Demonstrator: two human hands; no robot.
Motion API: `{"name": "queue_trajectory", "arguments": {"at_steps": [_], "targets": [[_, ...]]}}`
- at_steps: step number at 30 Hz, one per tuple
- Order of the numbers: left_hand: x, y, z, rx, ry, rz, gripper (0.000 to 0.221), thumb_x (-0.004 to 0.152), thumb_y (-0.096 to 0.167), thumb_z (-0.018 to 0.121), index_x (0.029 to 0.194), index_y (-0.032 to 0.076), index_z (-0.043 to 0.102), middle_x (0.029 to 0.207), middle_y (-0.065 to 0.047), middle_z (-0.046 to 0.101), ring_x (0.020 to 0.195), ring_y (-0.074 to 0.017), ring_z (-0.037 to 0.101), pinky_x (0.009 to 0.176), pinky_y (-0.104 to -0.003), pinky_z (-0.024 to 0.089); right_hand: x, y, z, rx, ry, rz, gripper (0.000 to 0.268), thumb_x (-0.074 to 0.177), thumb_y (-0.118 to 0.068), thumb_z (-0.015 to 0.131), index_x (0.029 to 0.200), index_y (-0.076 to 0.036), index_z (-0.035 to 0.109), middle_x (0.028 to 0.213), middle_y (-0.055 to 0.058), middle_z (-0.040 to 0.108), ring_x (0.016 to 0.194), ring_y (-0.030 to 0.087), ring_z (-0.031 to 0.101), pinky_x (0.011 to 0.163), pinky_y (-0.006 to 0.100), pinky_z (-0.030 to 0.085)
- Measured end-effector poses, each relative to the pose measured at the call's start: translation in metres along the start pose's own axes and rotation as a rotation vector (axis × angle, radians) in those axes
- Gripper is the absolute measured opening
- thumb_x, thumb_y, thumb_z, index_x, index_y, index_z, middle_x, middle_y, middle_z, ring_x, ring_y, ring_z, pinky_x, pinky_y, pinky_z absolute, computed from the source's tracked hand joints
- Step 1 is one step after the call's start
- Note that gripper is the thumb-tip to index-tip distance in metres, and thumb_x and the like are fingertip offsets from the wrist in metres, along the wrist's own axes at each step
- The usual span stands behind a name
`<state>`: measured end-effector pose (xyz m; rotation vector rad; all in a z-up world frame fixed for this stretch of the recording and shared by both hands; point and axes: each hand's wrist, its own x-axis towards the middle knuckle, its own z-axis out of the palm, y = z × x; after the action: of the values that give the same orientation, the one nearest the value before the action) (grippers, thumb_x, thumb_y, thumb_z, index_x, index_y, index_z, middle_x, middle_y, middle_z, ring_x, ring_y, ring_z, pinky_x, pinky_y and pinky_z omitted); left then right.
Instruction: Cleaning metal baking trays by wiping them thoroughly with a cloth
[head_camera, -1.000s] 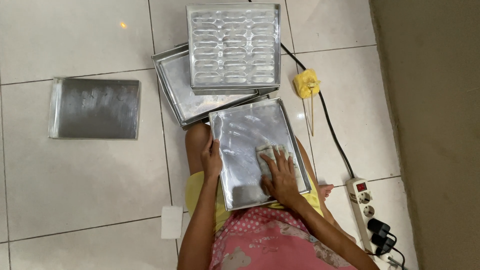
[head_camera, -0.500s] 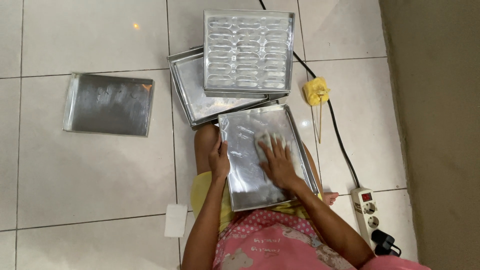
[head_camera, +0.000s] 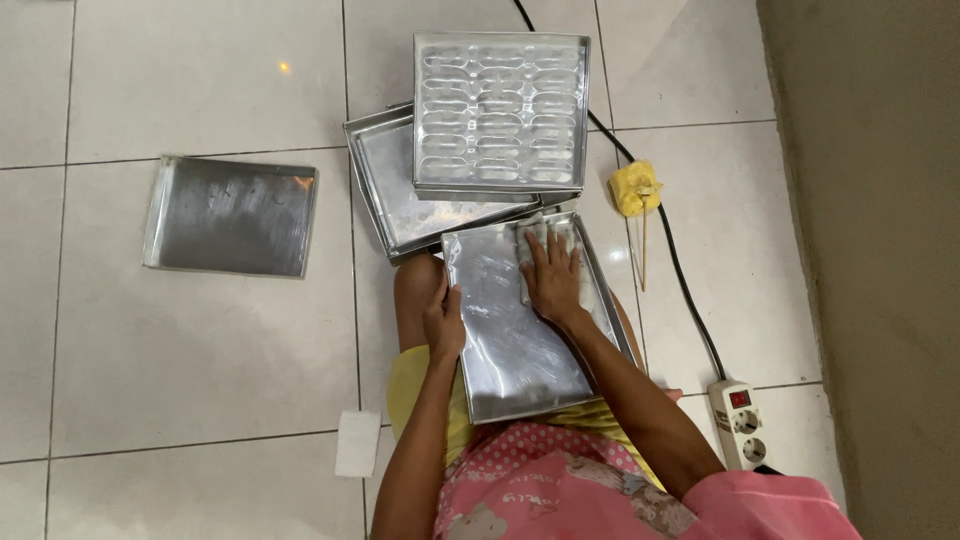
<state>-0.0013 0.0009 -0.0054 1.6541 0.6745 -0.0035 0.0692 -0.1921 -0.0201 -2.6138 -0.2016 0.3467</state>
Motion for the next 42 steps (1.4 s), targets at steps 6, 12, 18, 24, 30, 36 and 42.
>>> {"name": "queue_trajectory", "arguments": {"at_steps": [6,12,18,24,30,36,42], "targets": [[0.004,-0.015,0.003,0.021,0.011,-0.021,0.048,0.103,0.041,0.061,0.147,0.021,0.061,0.143,-0.006,0.067,0.132,-0.0229,0.062,0.115,-0.039,0.045,-0.125,-0.035,-0.036,-0.009,-0.504,-0.251,0.080,0.101,-0.032,0.049,0.169,-0.034,0.006,0.172,0.025,0.001,0.157,0.048,-0.002,0.121,0.067,-0.005],[0.010,-0.031,0.004,0.038,-0.054,0.047,0.047,0.106,0.033,0.058,0.151,0.021,0.056,0.147,-0.012,0.062,0.137,-0.0306,0.056,0.116,-0.045,0.044,-0.071,-0.014,-0.029,0.143,-0.580,-0.365,0.085,0.097,-0.013,0.059,0.169,-0.031,0.016,0.172,0.027,0.002,0.156,0.051,-0.004,0.120,0.070,-0.006],[-0.006,0.005,-0.001,0.035,-0.022,0.016,0.047,0.104,0.035,0.059,0.150,0.022,0.057,0.145,-0.011,0.063,0.136,-0.0285,0.057,0.117,-0.043,0.043,0.008,-0.024,0.015,0.273,-0.085,-0.179,0.073,0.099,-0.011,0.059,0.164,-0.034,0.036,0.170,0.022,0.024,0.156,0.048,0.019,0.121,0.071,0.009],[0.000,-0.018,-0.001,0.020,-0.001,0.017,0.045,0.104,0.036,0.060,0.146,0.018,0.062,0.145,-0.013,0.063,0.137,-0.0299,0.057,0.117,-0.043,0.043,-0.105,-0.034,0.010,0.182,-0.415,-0.407,0.097,0.092,-0.003,0.061,0.169,-0.026,0.007,0.171,0.029,-0.008,0.151,0.060,0.000,0.117,0.075,0.008],[0.004,-0.021,0.004,-0.033,0.002,0.048,0.045,0.107,0.035,0.055,0.149,0.018,0.058,0.149,-0.014,0.059,0.140,-0.0300,0.053,0.119,-0.045,0.041,-0.113,-0.042,0.018,0.274,-0.489,-0.386,0.088,0.097,-0.007,0.052,0.169,-0.013,0.002,0.171,0.027,-0.014,0.153,0.056,-0.007,0.123,0.065,0.003],[-0.005,-0.013,-0.001,-0.025,-0.034,0.043,0.048,0.110,0.040,0.052,0.149,0.014,0.059,0.149,-0.016,0.059,0.139,-0.0324,0.053,0.118,-0.048,0.041,-0.012,-0.082,0.020,0.255,-0.219,-0.291,0.074,0.103,-0.005,0.049,0.167,-0.003,0.013,0.169,0.034,0.005,0.152,0.060,0.007,0.123,0.068,0.011],[0.004,-0.022,-0.006,-0.087,-0.008,0.022,0.047,0.110,0.041,0.053,0.147,0.013,0.062,0.149,-0.013,0.060,0.138,-0.0275,0.055,0.119,-0.046,0.041,-0.049,-0.071,0.013,0.084,-0.345,-0.407,0.084,0.097,-0.027,0.058,0.168,-0.012,0.016,0.165,0.032,0.025,0.151,0.056,0.022,0.122,0.063,0.026]]}}
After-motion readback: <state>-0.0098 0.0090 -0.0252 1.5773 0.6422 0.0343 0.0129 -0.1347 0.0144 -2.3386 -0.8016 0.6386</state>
